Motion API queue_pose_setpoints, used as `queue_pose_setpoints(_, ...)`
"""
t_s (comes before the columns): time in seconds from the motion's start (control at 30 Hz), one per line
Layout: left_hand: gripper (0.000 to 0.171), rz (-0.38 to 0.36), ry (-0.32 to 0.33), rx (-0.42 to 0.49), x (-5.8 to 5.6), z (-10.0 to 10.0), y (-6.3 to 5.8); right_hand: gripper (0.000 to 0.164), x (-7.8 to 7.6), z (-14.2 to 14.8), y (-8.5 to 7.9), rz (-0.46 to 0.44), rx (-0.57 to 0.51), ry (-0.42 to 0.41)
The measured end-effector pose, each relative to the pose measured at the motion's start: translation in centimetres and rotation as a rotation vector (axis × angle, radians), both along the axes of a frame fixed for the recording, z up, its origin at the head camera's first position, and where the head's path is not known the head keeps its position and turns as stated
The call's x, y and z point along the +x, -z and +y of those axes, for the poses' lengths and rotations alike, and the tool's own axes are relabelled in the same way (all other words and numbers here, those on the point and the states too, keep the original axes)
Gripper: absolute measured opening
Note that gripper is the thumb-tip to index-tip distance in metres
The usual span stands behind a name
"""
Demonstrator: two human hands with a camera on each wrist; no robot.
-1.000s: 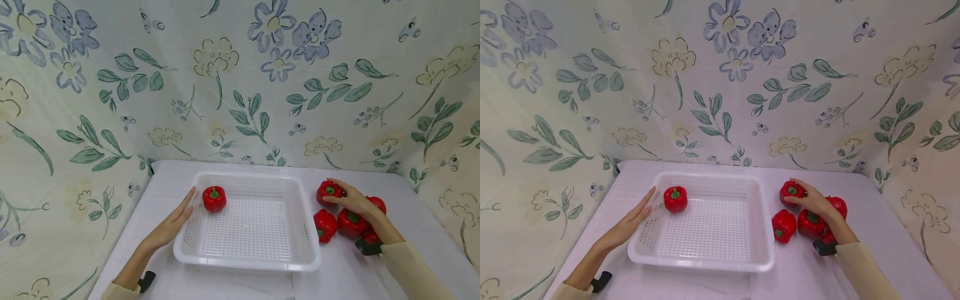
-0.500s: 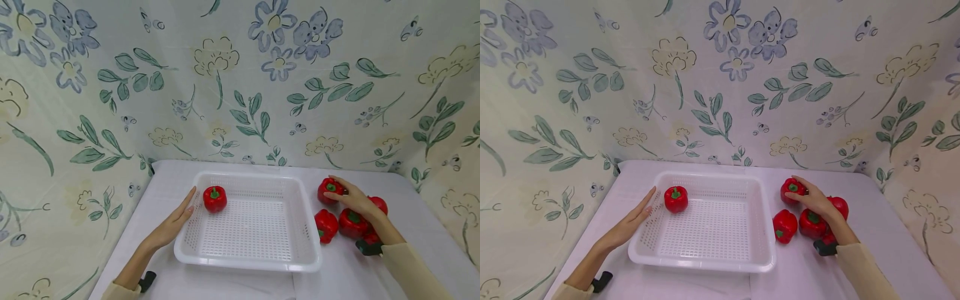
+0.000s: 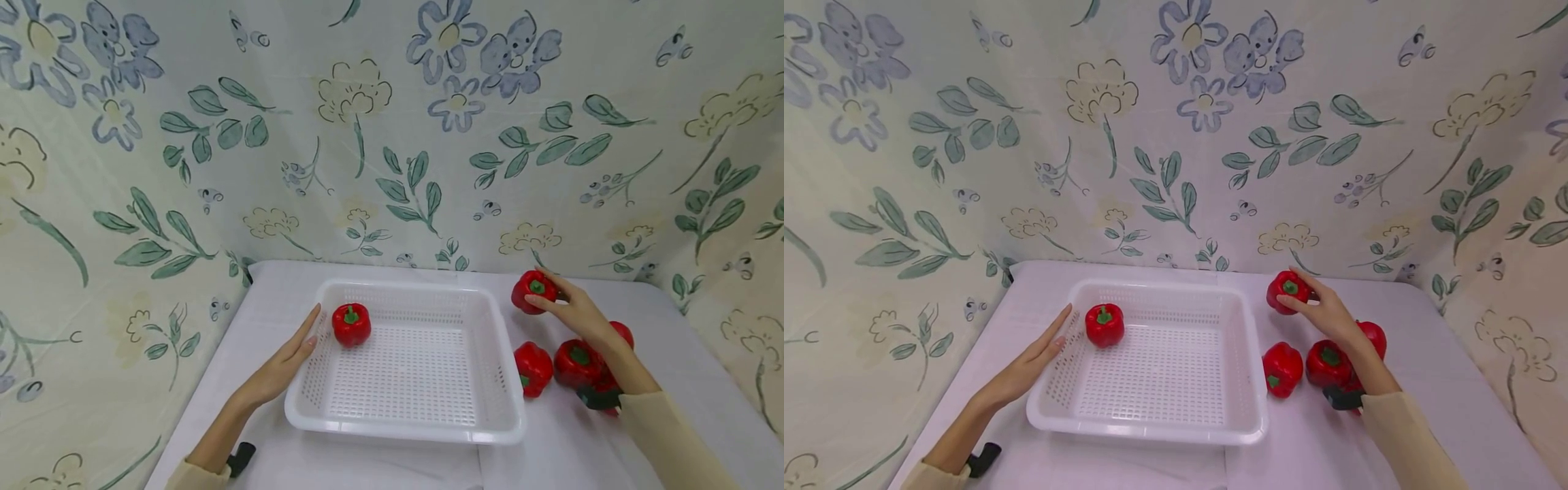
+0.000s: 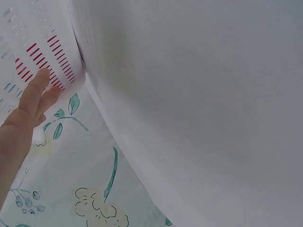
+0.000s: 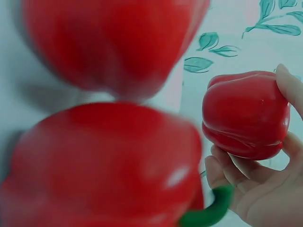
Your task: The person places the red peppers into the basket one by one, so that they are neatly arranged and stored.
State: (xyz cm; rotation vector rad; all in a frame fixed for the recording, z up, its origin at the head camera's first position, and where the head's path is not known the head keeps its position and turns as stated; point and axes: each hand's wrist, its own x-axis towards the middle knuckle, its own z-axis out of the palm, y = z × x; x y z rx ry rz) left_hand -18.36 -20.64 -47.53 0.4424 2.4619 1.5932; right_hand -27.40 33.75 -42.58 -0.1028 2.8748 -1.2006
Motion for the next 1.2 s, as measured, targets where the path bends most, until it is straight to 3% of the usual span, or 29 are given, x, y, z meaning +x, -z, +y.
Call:
queue_pose_setpoints(0.37,0.062,0.012,0.011,-0.002,-0.1,-0.1,0.2,0.093,-0.8,-2.2,-3.2,0.038,-0.035,-0.032)
queue_pose_setpoints(0.7,0.062,0.010,0.007,-0.003,-0.3,-0.1,0.2,0.083,-0.9,-4.9,-6.0,0.103,-0.066,-0.144)
queue_pose_setpoints(0.93,0.062,0.004,0.010,0.008,-0.3,0.0,0.2,0.080,-0.9,-7.4,-7.1,0.076,-0.085,-0.221)
queue_pose_setpoints(1.2,0.063,-0.002,0.005,0.014,-0.1,0.0,-0.1,0.077,-1.0,-10.5,-7.3,0.021,-0.146,-0.326)
